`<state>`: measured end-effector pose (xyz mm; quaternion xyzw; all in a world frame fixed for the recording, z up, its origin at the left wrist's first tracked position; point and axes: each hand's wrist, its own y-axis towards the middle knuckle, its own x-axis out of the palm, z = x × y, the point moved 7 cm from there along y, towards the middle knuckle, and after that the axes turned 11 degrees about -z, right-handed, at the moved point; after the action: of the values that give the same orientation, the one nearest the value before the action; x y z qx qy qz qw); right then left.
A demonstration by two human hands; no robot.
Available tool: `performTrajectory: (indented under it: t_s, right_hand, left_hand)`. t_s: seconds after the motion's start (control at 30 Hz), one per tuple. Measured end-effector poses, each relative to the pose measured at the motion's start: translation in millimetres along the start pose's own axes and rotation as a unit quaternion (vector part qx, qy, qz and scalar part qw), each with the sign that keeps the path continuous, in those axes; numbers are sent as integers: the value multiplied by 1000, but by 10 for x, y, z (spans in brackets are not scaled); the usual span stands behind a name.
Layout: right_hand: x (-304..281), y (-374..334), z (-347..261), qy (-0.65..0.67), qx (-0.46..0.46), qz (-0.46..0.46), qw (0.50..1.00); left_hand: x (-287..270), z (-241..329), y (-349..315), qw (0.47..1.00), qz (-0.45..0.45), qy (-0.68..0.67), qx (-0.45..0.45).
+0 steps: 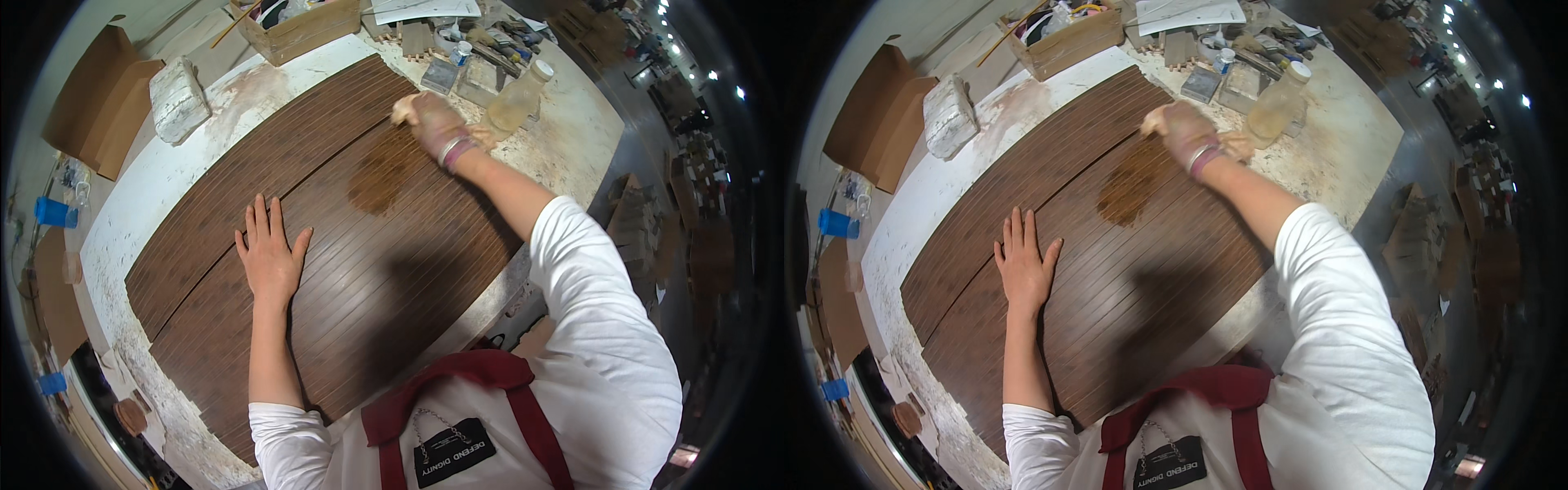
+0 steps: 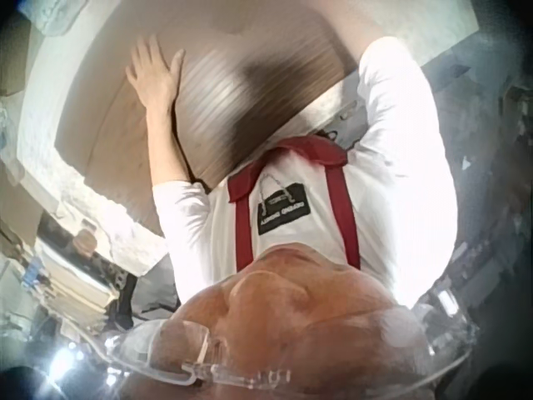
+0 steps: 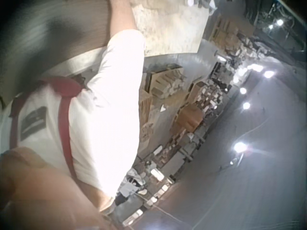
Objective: The person pours a liquid from a bottle onto a cloth and then wipes the surface of several wood panels.
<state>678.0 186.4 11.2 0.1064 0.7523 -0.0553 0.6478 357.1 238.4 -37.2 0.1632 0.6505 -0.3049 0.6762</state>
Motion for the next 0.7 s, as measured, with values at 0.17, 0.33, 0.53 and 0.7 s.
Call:
performTrajectory:
  t_s: [0.17,0.33,0.53,0.7]
  right_hand:
    - [216,-216,-682,-19,-39,-14,999]
    - [142,96,366,-33,223,85,971]
    - [179,-137,-18,73,45,13,996]
    - [176,-1,192,40,88,77,992]
  left_hand:
    - [-12,-24,-36,1000,-3,-14,6]
    - [-57,36,5,1000,4,-13,19]
    - [-11,-17,-13,999,5,-30,12]
    - [-12,4,4,1000,-6,-11,8]
